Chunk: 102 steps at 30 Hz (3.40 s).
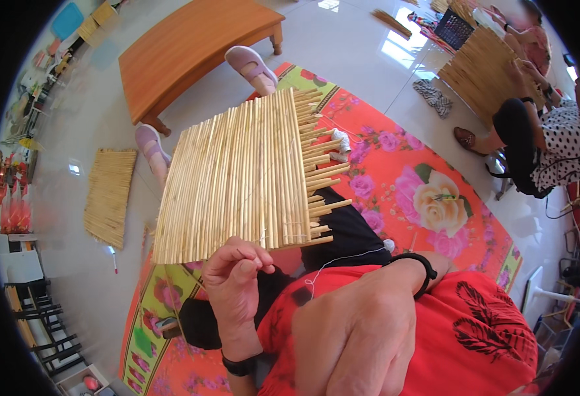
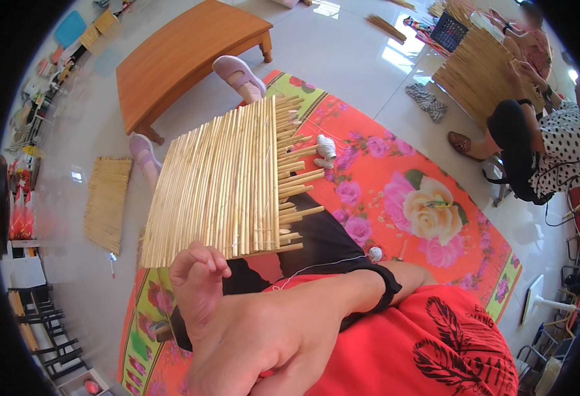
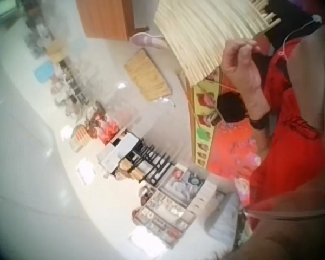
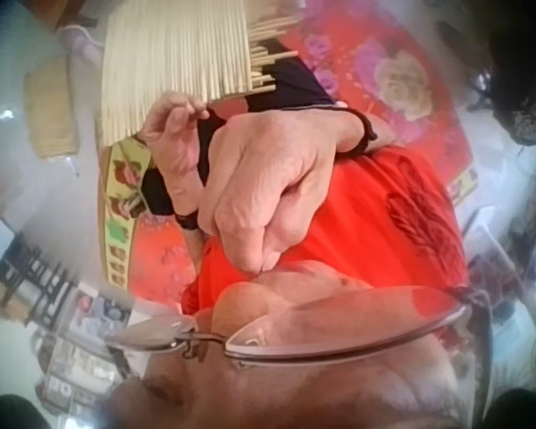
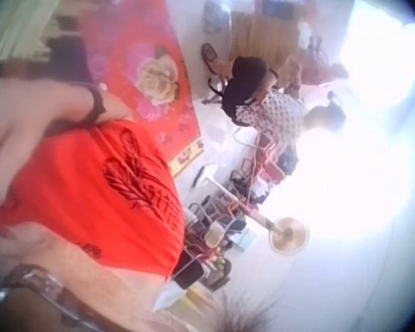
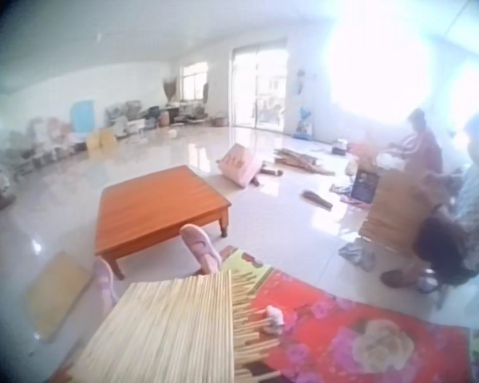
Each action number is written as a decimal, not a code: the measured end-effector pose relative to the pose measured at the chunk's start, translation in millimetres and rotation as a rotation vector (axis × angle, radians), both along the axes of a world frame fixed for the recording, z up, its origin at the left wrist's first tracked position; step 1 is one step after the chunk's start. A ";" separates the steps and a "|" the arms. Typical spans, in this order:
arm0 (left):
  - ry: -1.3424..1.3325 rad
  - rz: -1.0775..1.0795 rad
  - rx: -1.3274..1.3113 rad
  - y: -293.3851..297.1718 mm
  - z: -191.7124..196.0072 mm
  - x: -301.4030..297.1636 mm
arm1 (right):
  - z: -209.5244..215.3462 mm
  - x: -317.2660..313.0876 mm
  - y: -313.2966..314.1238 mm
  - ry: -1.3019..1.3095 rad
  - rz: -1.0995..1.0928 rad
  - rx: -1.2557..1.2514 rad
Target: The person weaves a bamboo mat by hand, threading a thin white string through the ends of parallel bamboo strips to secure them together. They repeatedly pull the string tight and adjust the alignment of the strips while working on their lap.
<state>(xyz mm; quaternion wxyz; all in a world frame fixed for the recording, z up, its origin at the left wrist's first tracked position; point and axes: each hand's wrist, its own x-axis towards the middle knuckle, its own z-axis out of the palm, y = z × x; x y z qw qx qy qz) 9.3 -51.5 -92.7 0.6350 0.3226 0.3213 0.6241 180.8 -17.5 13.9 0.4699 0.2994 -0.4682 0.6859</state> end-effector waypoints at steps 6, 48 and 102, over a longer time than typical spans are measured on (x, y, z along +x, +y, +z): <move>0.014 -0.012 0.019 3.3 -4.7 -1.9 | -1.6 -10.0 -21.9 0.040 -0.007 -0.103; -0.065 -0.011 -0.031 5.2 -6.3 1.9 | -6.2 -16.5 -26.5 0.076 -0.007 -0.129; 0.146 0.217 0.179 4.2 30.9 -4.9 | -37.4 -3.6 12.4 -0.986 -0.489 -0.539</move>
